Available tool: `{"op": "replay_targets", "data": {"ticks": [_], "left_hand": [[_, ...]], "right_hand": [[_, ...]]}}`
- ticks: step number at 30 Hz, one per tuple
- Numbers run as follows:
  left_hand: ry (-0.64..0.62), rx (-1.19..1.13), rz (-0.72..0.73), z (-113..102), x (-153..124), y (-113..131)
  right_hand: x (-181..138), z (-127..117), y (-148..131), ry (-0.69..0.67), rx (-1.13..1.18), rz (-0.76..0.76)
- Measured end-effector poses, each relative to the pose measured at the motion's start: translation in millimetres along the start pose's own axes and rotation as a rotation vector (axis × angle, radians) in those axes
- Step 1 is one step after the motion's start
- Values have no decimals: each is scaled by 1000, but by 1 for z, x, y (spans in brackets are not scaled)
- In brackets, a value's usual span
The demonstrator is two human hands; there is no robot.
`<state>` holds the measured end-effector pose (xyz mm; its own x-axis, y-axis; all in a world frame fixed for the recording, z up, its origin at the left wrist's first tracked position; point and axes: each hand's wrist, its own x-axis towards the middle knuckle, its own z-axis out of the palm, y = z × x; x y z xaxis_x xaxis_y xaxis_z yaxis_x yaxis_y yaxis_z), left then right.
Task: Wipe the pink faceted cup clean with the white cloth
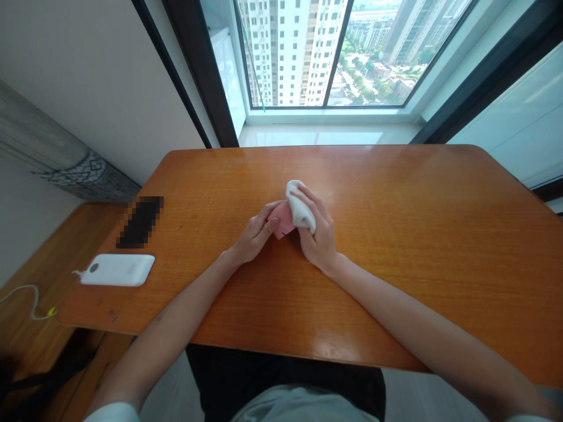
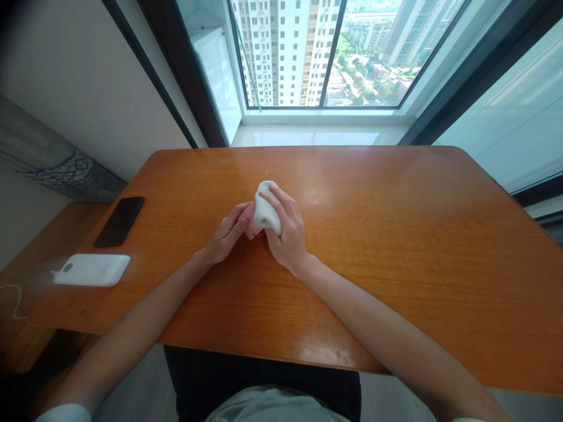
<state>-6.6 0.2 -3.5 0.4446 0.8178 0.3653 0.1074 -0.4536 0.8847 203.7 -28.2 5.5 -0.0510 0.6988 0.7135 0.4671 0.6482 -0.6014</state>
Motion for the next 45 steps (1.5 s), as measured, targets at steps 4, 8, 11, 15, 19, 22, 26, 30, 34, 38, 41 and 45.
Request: {"op": "replay_targets", "data": {"ticks": [4,8,11,15,19,22,26,30,34,38,41,45], "left_hand": [[23,-23,-22,0,-4,-9],[9,-5,-23,1,-1,-2],[-13,10,-11,1,2,5],[12,-15,-26,0,-1,-3],[3,-27,-23,0,-3,-8],[-21,-4,-11,0,0,-1],[-3,-7,-22,0,0,1],[12,-62,-18,0,-4,-8],[5,-36,-7,1,-1,-3],[6,-11,0,1,1,1],[12,-25,-28,1,-3,-8],[7,-35,-27,2,-4,-13]], "right_hand": [[-4,-3,-9,-165,-117,-287],[-1,1,-6,-57,-73,-82],[1,3,-2,55,-3,72],[-3,-1,-8,-94,-90,-116],[-3,0,-8,-106,-86,-122],[2,5,-1,48,27,104],[0,3,-2,-3,-17,39],[-6,-2,-11,-155,-117,-252],[-2,0,-5,-69,-82,-116],[-1,2,-2,22,-46,13],[-5,1,-9,-116,-152,-166],[-5,2,-11,-174,-188,-253]]}}
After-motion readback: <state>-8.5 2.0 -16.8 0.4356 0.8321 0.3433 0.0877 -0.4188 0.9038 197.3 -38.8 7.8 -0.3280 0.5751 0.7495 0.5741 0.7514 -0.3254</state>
